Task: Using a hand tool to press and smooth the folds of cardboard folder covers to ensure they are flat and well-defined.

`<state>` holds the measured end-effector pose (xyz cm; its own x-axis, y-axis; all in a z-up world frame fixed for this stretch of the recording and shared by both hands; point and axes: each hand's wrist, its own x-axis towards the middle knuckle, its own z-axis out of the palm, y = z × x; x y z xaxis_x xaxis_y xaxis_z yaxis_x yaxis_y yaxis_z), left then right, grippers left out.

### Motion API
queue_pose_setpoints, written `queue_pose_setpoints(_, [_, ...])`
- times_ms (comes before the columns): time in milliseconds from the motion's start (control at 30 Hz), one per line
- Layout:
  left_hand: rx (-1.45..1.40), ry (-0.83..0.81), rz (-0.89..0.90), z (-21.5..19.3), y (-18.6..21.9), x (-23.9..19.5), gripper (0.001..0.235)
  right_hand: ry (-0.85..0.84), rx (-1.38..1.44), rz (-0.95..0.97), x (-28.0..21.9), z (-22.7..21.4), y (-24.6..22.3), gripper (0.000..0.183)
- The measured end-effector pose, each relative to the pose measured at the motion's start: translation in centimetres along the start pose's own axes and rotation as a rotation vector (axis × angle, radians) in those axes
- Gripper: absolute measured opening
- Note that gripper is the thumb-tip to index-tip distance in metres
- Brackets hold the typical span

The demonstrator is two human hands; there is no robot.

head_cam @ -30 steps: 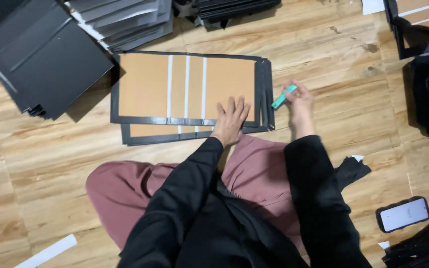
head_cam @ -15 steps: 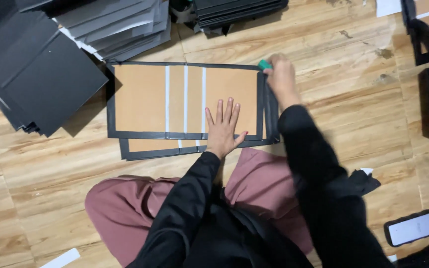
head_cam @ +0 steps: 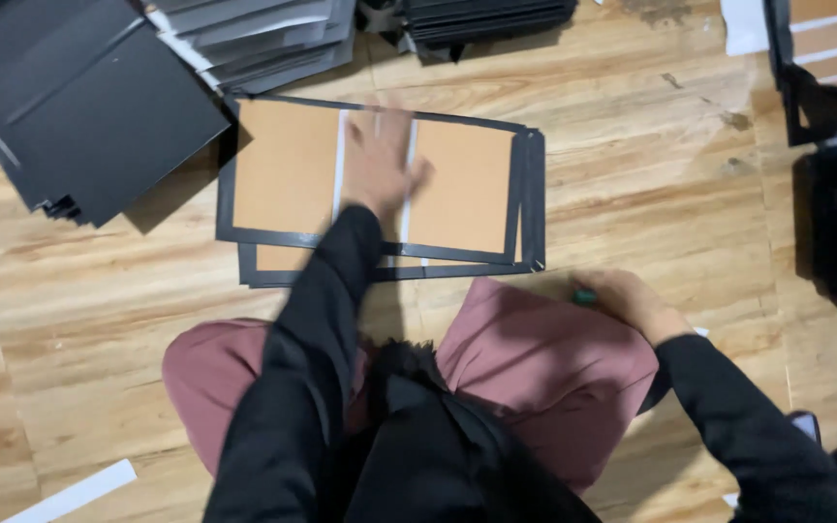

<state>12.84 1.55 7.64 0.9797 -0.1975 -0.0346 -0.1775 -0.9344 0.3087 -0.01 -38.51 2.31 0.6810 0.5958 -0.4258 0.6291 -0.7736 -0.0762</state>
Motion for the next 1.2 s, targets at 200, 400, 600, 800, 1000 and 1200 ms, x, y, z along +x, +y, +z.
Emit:
queue_pose_setpoints(200, [0.309,-0.086,-0.065,3.1,-12.9,2.7,0.087,-0.567,-0.208,0.155,0.5,8.5,5.9,0.029])
queue_pose_setpoints(400, [0.036,-0.112,-0.102,0.8,-9.3,-2.6,0.072,0.280,0.176,0.013,13.6,-15.3,-0.6,0.061])
queue_pose_setpoints(600, [0.031,-0.241,-0.145,0.8,-9.2,-5.8,0.076,0.330,0.066,0.082,21.7,-10.5,-3.3,0.074])
queue_pose_setpoints(800, [0.061,-0.494,-0.074,1.7,-8.4,-2.9,0.085,-0.158,0.264,0.288,16.7,-13.6,-5.1,0.084])
queue_pose_setpoints(1000, [-0.018,-0.512,0.145,-8.6,-5.4,-7.1,0.050,-0.132,0.367,0.173,8.8,-19.7,-5.6,0.054])
queue_pose_setpoints(1200, [0.278,-0.068,0.415,-20.4,-1.1,-17.9,0.039,0.455,-0.046,-0.050,-1.4,-26.8,-13.0,0.029])
